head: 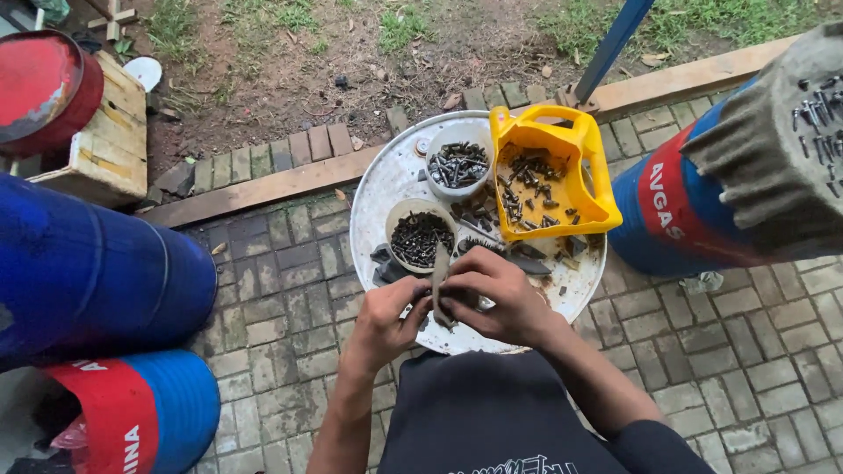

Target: The person cleans small metal parts using a wire brush and a rag. They pick up individual pieces from a yellow container and a white bowl, scrub them with the brush, and wipe them with the rag. The person also uses a small tool to clean the inside of a cylindrical metal part.

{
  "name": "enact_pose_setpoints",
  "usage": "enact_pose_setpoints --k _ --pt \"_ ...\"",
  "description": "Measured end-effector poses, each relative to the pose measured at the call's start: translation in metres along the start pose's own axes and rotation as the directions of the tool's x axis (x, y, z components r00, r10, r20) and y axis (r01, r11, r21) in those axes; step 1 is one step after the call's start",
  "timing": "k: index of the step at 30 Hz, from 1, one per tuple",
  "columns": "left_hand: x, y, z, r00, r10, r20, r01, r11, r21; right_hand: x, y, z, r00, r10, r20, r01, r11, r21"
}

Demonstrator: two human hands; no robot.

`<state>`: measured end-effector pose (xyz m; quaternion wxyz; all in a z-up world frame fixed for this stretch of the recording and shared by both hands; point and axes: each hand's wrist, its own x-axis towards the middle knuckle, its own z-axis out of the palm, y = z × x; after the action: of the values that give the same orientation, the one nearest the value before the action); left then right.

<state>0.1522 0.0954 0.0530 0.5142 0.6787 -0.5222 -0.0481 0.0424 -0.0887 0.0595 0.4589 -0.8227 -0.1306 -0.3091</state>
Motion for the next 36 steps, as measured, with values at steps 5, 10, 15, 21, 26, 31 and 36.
enact_pose_setpoints --k 5,10,15,21,26,31,36 --pt "-0.009 -0.013 0.008 0.997 -0.057 -0.053 0.053 0.995 -0.08 -0.01 0.006 0.006 0.99 0.119 0.072 -0.117 0.993 -0.032" --pt "-0.002 -0.009 0.006 0.993 -0.105 -0.058 0.093 0.979 -0.183 -0.004 0.005 -0.001 0.957 0.252 0.142 -0.267 0.958 0.103" --pt "-0.027 -0.032 0.026 0.965 -0.259 0.039 0.237 0.799 -0.552 -0.014 0.013 0.002 0.935 0.312 0.167 -0.34 0.924 0.173" --pt "-0.011 -0.008 0.016 0.981 -0.173 -0.084 0.118 0.885 -0.45 -0.023 0.022 0.003 0.889 0.398 0.224 -0.44 0.878 0.188" --pt "0.001 0.001 0.001 0.995 0.047 -0.092 -0.051 0.998 -0.04 -0.03 0.026 0.008 0.832 0.43 0.351 -0.542 0.764 0.349" --pt "-0.005 -0.026 0.011 0.953 0.289 0.091 -0.303 0.904 0.302 -0.04 0.045 0.013 0.691 0.425 0.585 -0.714 0.528 0.46" --pt "-0.026 -0.067 0.036 0.931 0.364 -0.003 -0.33 0.848 0.415 -0.029 0.034 0.01 0.677 0.497 0.543 -0.733 0.523 0.435"
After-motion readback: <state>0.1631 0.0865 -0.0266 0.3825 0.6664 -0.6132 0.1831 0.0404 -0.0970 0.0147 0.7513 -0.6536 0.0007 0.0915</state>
